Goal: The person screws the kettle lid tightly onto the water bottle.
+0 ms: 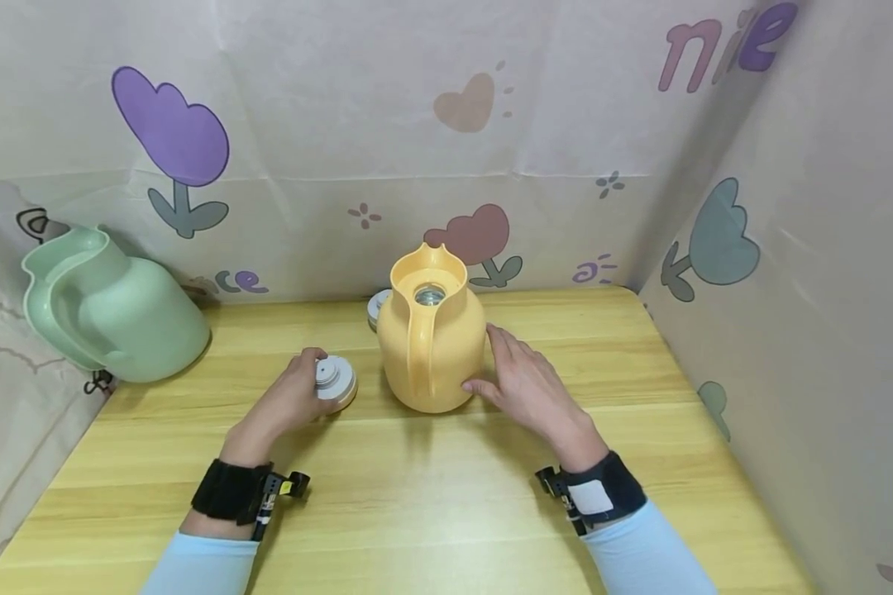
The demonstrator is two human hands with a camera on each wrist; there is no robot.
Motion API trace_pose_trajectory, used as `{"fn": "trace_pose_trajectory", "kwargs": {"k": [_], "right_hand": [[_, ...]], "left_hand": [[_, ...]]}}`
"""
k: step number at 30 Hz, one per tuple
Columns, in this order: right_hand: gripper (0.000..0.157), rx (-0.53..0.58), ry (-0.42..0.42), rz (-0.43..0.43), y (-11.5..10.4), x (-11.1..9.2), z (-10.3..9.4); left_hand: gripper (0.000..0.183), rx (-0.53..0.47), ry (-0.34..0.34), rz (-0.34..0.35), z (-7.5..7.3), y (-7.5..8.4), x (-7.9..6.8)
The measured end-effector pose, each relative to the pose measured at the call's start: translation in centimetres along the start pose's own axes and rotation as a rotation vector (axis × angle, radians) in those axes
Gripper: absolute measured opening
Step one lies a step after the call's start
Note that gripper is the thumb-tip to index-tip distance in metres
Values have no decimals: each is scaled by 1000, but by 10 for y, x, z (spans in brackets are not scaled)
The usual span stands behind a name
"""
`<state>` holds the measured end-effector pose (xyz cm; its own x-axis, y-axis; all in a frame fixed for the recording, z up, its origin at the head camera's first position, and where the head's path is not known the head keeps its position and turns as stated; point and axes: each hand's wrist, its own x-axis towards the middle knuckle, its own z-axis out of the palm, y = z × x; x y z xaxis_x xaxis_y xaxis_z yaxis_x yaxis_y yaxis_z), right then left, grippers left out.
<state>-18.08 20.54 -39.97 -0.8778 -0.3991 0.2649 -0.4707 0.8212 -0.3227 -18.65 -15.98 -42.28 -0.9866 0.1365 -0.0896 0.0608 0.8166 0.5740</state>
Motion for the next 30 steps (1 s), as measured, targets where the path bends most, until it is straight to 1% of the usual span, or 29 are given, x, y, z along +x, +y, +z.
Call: {"fn": "trace_pose_trajectory", "kwargs": {"k": [6, 13, 19, 23, 27, 30], "right_hand": [[94, 17, 9, 3, -1, -2, -4], [97, 11, 40, 4, -7, -4, -12], [100, -9, 83, 0, -10, -8, -21], [100, -17, 99, -17, -13, -10, -26], [97, -28, 145, -38, -16, -11, -30], [91, -34, 205, -75, -18, -12, -34]], "left_hand": [[85, 32, -66, 29, -6, 0, -7], [89, 41, -123, 30, -16, 12, -17], [92, 73, -131, 41, -24, 18, -24], [87, 84, -145, 50, -28, 23, -28], [81, 81, -169, 77, -31, 28, -33], [82, 56, -181, 102, -34, 33, -37]]}}
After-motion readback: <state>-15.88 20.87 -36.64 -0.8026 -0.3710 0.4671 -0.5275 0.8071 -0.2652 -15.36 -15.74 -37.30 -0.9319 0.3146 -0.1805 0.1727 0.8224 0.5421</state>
